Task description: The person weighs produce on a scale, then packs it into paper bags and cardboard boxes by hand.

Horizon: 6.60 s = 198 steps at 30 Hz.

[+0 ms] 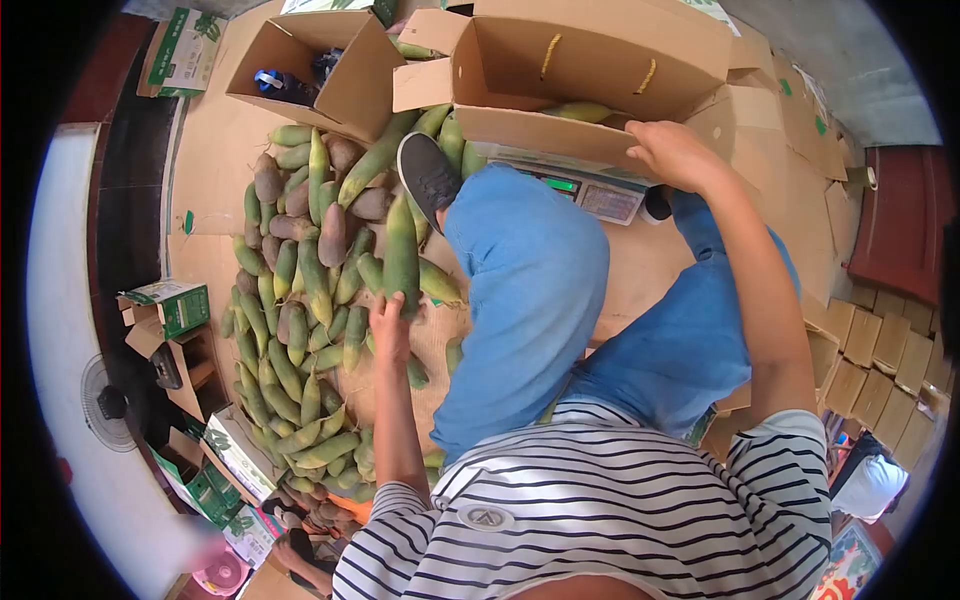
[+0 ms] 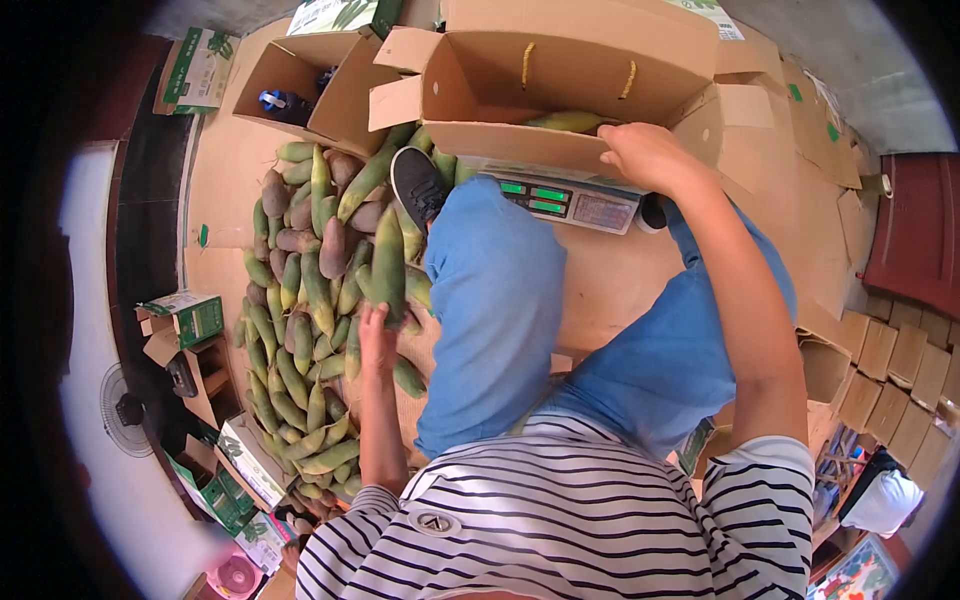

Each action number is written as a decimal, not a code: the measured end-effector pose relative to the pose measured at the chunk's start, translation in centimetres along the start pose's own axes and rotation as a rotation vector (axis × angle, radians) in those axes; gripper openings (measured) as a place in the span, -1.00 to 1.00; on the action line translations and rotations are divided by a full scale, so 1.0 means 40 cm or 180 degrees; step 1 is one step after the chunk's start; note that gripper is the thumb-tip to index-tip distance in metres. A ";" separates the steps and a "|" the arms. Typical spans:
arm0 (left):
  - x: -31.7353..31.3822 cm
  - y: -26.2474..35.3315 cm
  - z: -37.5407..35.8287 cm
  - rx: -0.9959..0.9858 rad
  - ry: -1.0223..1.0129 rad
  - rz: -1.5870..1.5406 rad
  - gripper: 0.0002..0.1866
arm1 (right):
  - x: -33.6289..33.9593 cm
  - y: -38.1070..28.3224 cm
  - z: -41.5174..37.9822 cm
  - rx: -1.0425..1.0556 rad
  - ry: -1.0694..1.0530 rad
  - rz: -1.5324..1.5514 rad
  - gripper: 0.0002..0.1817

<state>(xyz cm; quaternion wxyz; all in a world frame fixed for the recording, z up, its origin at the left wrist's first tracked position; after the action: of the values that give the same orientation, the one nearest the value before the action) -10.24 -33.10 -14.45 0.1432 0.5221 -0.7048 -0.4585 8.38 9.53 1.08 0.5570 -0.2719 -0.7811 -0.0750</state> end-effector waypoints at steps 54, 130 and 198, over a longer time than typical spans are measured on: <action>-0.332 0.316 0.020 -0.1877 -0.0315 0.1107 -0.40 | -0.035 0.015 0.035 0.0152 0.0203 -0.0131 -0.64; 0.711 -0.198 -0.004 0.0294 0.2134 0.3954 -0.56 | -0.047 0.033 0.027 0.0177 -0.0443 0.0259 -0.68; 0.269 -0.337 0.018 -0.0256 -0.0163 0.2557 -0.49 | -0.011 0.003 0.000 -0.0043 -0.0280 -0.0249 -0.74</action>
<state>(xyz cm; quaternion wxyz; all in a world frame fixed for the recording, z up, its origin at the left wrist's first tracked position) -7.02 -42.52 -28.56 0.3137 0.1876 -0.8376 -0.4061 8.53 9.50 0.64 0.5170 -0.2479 -0.8144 -0.0901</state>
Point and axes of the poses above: each hand's wrist, its own z-axis towards the middle knuckle, its own x-axis out of the back of the hand, y = z × x, the point moved 5 cm from there along z, towards the middle knuckle, and after that the axes turned 5 degrees about -z, right-handed, at the moved point
